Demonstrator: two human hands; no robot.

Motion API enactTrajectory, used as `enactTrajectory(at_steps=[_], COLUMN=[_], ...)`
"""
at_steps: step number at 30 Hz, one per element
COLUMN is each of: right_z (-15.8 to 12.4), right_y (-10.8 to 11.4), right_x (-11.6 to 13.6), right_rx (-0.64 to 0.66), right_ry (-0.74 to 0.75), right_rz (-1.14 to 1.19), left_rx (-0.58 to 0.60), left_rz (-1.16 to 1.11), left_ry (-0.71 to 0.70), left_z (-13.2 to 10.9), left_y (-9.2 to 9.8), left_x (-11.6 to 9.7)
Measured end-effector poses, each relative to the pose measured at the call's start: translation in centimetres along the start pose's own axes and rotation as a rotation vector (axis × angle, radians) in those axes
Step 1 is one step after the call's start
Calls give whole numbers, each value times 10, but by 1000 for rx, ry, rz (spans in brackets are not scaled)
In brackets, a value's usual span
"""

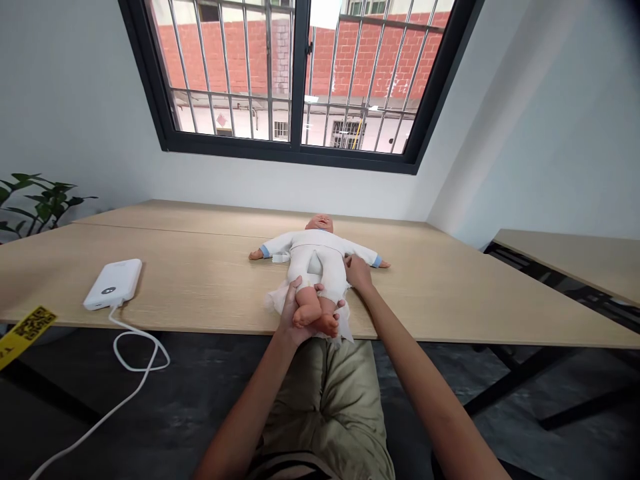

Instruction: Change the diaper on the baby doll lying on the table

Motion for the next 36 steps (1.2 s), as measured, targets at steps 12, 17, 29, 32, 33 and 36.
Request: enactTrajectory(at_steps=[12, 17, 29, 32, 33, 36], right_z=[7, 14, 13, 17, 19, 22], right_y=[-5, -7, -13, -19, -21, -24], right_x=[-3, -11, -17, -20, -21, -21], right_rx=[-171, -363, -273, -268, -266, -226], right_ry=[73, 79, -68, -87, -87, -70], right_rz=[32, 264, 750, 832, 865, 960], left_rx=[-1, -10, -1, -4, -8, -17], left_rz=[-10, -7, 0, -1, -1, 0], left_ry=[-71, -63, -43, -46, -49, -56], left_z=[1, 1, 1, 1, 1, 1], left_y=[-1, -2, 1, 1, 0, 0], left_x=[1, 2, 1, 1, 1, 1])
Point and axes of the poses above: each hand's wrist, its own z-axis towards the middle knuckle, its own y-axis out of the back of the hand, x = y × z, the point moved 3 cm from there along z, towards the middle knuckle, and after that the axes turned 7 degrees about y, right-handed, at the moved point
